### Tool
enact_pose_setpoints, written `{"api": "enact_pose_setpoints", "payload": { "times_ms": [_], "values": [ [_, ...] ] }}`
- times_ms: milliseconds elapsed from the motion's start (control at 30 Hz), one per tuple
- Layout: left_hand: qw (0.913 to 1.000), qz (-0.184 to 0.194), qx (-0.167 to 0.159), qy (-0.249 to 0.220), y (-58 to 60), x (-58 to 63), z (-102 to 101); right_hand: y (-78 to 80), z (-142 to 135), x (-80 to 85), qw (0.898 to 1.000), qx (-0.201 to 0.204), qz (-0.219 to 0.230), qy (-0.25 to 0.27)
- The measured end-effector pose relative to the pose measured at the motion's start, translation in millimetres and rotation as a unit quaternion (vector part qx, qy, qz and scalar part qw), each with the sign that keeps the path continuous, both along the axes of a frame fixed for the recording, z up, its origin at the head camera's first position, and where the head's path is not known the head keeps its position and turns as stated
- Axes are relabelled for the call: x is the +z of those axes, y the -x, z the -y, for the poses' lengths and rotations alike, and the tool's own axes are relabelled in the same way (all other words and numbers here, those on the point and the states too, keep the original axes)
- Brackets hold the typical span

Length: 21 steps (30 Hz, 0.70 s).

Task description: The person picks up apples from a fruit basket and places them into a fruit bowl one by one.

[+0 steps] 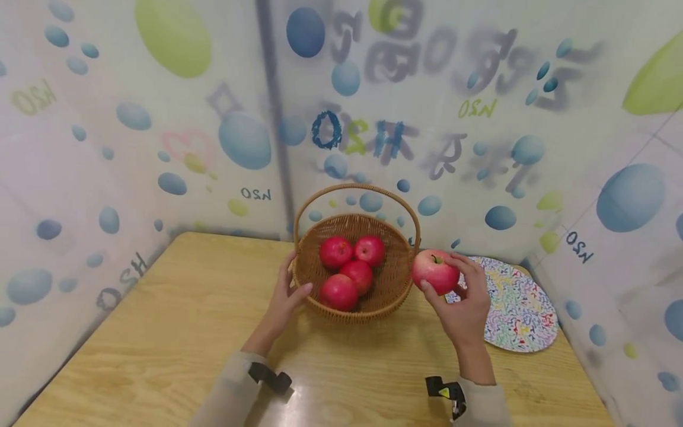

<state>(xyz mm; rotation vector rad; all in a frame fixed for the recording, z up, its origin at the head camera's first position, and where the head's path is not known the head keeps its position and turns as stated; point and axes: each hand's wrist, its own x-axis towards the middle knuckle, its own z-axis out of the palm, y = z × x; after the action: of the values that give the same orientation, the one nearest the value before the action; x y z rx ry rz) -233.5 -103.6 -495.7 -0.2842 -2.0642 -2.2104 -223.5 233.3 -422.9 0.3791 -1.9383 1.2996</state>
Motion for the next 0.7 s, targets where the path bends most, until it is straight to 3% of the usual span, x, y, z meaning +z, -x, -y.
{"api": "enact_pose_setpoints", "payload": {
  "times_ms": [233, 467, 700],
  "values": [
    [1.0, 0.003, -0.005, -0.006, 0.9, 1.7, -1.0, 4.8, -27.2, -5.0, 0.997, -0.069, 0.025, 0.026],
    [1.0, 0.0, -0.007, -0.005, 0.6, 4.0, -2.2, 7.0, -46.1, -14.4, 0.989, -0.121, 0.078, 0.03],
    [1.0, -0.003, -0.002, -0.006, -0.1, 3.1, -1.3, 12.1, -57.3, -32.9, 0.967, -0.18, 0.176, 0.021]
  ]
}}
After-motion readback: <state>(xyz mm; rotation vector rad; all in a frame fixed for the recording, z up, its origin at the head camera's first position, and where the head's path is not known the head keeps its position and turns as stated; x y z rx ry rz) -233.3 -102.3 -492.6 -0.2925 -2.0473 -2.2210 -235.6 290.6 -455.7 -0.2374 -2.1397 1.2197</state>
